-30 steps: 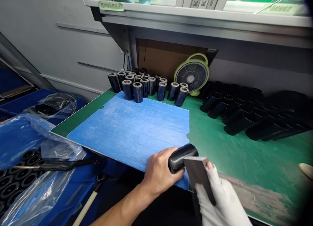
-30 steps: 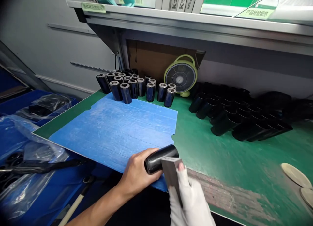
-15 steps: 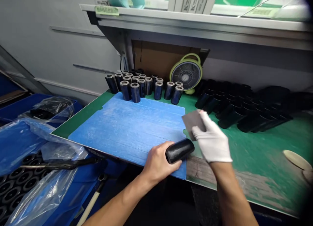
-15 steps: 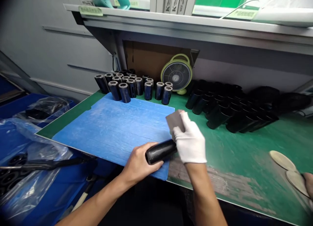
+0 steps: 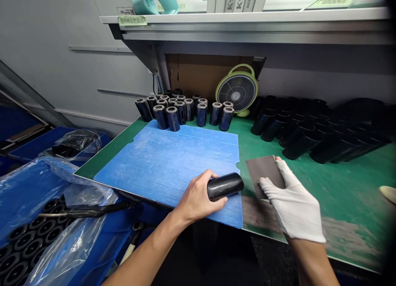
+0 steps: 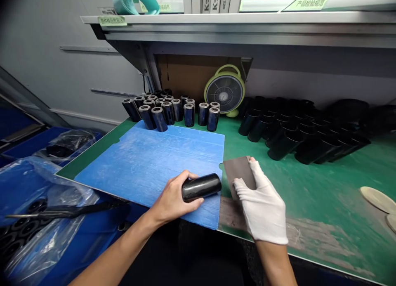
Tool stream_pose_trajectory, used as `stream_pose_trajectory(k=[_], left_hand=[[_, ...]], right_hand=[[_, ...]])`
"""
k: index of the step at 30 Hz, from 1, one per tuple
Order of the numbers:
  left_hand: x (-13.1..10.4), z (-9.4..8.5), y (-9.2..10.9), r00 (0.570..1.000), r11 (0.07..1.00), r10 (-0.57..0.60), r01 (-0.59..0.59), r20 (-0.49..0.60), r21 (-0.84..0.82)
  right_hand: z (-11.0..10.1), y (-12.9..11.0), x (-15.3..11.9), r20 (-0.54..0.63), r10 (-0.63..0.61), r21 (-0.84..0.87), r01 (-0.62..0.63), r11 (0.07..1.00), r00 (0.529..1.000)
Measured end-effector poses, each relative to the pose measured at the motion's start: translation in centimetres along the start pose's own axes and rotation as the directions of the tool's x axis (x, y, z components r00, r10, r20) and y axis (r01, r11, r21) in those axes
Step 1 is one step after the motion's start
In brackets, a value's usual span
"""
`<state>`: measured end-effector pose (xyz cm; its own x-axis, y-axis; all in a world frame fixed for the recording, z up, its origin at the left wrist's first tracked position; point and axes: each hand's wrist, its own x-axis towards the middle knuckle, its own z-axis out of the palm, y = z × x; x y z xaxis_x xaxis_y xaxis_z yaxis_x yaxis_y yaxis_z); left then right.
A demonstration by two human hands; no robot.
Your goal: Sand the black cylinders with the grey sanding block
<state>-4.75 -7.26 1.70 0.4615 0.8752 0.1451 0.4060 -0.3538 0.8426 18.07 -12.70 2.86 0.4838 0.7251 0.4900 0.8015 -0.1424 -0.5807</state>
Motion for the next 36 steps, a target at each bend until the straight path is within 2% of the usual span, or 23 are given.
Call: stream_pose_trajectory(k=[2, 6, 9, 13, 17, 22, 25, 27, 29, 31, 34, 36], left_hand=[[0.0, 0.0, -0.1, 0.999, 1.0, 0.017, -0.017, 0.027, -0.01], [-0.1, 0.0, -0.1, 0.997, 0.998, 0.06, -0.058, 0.043, -0.033], [-0.2, 0.1, 0.0, 0.996, 0.998, 0.067, -0.066, 0.052, -0.016], [-0.1, 0.2, -0.1, 0.997, 0.997, 0.069, -0.069, 0.041, -0.019], [-0.1, 0.2, -0.2, 0.997, 0.997, 0.072, -0.071, 0.037, -0.017], [-0.1, 0.2, -0.1, 0.996, 0.996, 0.08, -0.079, 0.032, -0.031], [0.0, 0.2, -0.1, 0.998, 0.998, 0.058, -0.057, 0.01, -0.031], [0.0, 0.2, -0.1, 0.996, 0.997, 0.074, -0.073, 0.044, -0.035], [0.1, 0.2, -0.1, 0.994, 0.996, 0.088, -0.086, 0.069, -0.032], [0.1, 0.3, -0.1, 0.997, 0.997, 0.069, -0.068, 0.031, -0.027], [0.1, 0.4, -0.1, 0.999, 0.999, 0.038, -0.039, -0.026, -0.035], [0.1, 0.4, -0.1, 0.998, 0.997, 0.057, -0.057, 0.004, -0.042]], right_hand=[[0.0, -0.8, -0.7, 0.01, -0.014, -0.015, 0.014, 1.0, 1.0], [-0.8, -2.5, -3.8, 0.09, -0.205, -0.012, 0.207, 0.978, 0.975], [-0.8, -3.7, -5.4, 0.135, -0.26, -0.049, 0.268, 0.962, 0.956], [0.6, -4.6, -4.5, 0.004, -0.315, -0.183, 0.311, 0.933, 0.949], [0.6, -4.4, -4.3, 0.048, -0.372, -0.159, 0.375, 0.913, 0.927], [0.9, -4.1, -4.1, -0.015, -0.338, -0.23, 0.326, 0.917, 0.941], [0.8, -4.1, -4.1, 0.069, -0.346, -0.168, 0.352, 0.921, 0.936], [0.6, -4.2, -4.2, 0.121, -0.357, -0.113, 0.37, 0.922, 0.926], [0.7, -4.5, -4.0, 0.076, -0.336, -0.15, 0.344, 0.927, 0.939], [1.0, -4.8, -3.9, 0.016, -0.306, -0.198, 0.303, 0.932, 0.952], [1.0, -4.8, -4.7, 0.1, -0.301, -0.132, 0.313, 0.941, 0.948], [0.8, -4.3, -4.9, 0.153, -0.304, -0.1, 0.321, 0.942, 0.94]])
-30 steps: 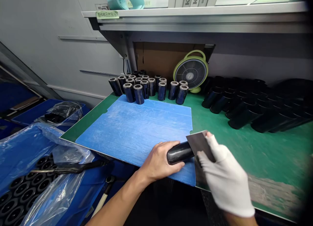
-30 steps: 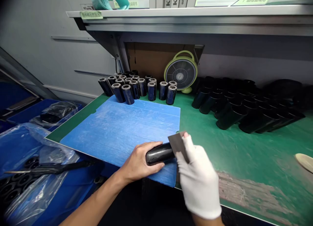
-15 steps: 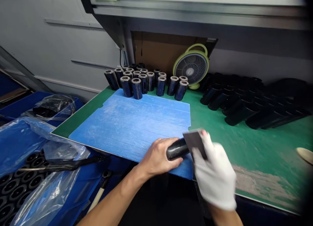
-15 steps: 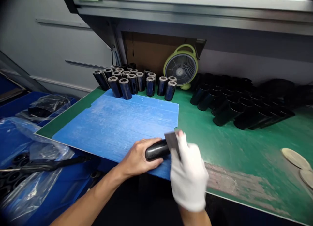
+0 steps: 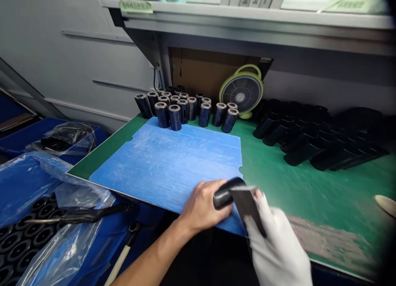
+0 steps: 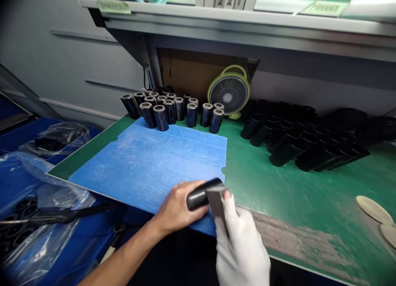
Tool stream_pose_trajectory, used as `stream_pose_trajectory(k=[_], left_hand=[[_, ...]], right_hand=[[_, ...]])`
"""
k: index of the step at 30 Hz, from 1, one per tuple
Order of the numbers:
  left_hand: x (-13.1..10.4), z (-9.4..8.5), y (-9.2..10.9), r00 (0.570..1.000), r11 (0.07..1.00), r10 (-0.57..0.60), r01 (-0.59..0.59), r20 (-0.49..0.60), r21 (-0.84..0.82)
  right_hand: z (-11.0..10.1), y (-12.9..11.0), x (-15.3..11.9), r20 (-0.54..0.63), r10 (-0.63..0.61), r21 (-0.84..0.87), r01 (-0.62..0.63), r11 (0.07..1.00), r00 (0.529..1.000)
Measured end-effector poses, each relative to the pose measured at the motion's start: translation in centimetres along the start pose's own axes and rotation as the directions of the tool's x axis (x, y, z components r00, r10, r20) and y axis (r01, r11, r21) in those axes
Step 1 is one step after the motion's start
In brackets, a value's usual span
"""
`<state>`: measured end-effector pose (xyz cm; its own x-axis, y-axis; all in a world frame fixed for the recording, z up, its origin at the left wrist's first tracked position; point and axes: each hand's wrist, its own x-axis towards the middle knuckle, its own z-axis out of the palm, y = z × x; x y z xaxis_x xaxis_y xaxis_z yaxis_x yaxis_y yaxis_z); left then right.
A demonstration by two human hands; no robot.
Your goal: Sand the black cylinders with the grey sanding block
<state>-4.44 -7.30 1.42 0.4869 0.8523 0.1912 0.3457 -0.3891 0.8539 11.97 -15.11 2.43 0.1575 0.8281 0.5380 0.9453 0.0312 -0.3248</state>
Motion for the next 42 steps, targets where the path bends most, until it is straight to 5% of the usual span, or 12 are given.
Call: stream_pose_trajectory(k=[2, 6, 9, 11, 15, 18, 23, 27, 30, 33, 38, 42], left_hand=[[-0.1, 0.0, 0.0, 1.0, 1.0, 0.009, -0.009, 0.026, 0.008], [-0.2, 0.1, 0.0, 0.999, 0.999, -0.029, 0.029, -0.013, 0.02], [-0.3, 0.2, -0.1, 0.999, 0.999, -0.032, 0.032, -0.016, 0.007], [-0.3, 0.2, -0.1, 0.999, 1.0, -0.03, 0.03, -0.017, 0.005], [-0.1, 0.1, -0.1, 0.999, 1.0, -0.029, 0.029, -0.017, 0.0], [-0.1, 0.1, 0.0, 1.0, 1.0, -0.022, 0.022, 0.003, 0.009], [-0.1, 0.3, -0.1, 0.999, 1.0, -0.009, 0.01, -0.033, 0.027], [0.0, 0.2, -0.1, 0.999, 1.0, -0.011, 0.011, -0.031, -0.02], [-0.1, 0.0, -0.1, 1.0, 1.0, 0.0, 0.0, -0.015, -0.012], [-0.2, 0.1, -0.2, 1.0, 1.0, -0.007, 0.007, -0.025, 0.005], [-0.1, 0.2, -0.3, 1.0, 1.0, -0.003, 0.003, -0.026, 0.003], [-0.1, 0.2, -0.2, 0.999, 1.0, -0.011, 0.01, -0.03, -0.009]], right_hand=[[0.1, 1.2, 1.4, -0.019, 0.057, -0.039, -0.058, 0.998, 0.998], [-0.1, 4.4, 8.6, -0.037, 0.289, 0.04, -0.287, 0.957, 0.957], [-0.7, 5.0, 11.5, -0.093, 0.313, 0.13, -0.3, 0.945, 0.945], [-0.7, 4.5, 10.3, -0.072, 0.241, 0.141, -0.23, 0.963, 0.968], [-0.3, 2.9, 3.4, -0.005, -0.029, 0.139, 0.03, 0.99, 1.0], [-0.1, 2.1, 0.6, -0.019, -0.006, 0.108, 0.009, 0.994, 1.0], [1.2, 1.2, 3.4, -0.096, -0.012, -0.083, 0.004, 0.997, 0.995], [-0.3, 2.7, 0.0, -0.053, 0.025, 0.099, -0.019, 0.995, 0.998], [-1.9, 4.6, -3.0, -0.114, 0.18, 0.049, -0.175, 0.983, 0.977], [-1.7, 4.9, -1.6, -0.199, 0.259, 0.053, -0.253, 0.966, 0.945], [0.6, 3.2, 3.1, -0.14, 0.071, 0.109, -0.056, 0.992, 0.988], [0.4, 3.0, 1.2, -0.105, 0.042, 0.11, -0.03, 0.993, 0.994]])
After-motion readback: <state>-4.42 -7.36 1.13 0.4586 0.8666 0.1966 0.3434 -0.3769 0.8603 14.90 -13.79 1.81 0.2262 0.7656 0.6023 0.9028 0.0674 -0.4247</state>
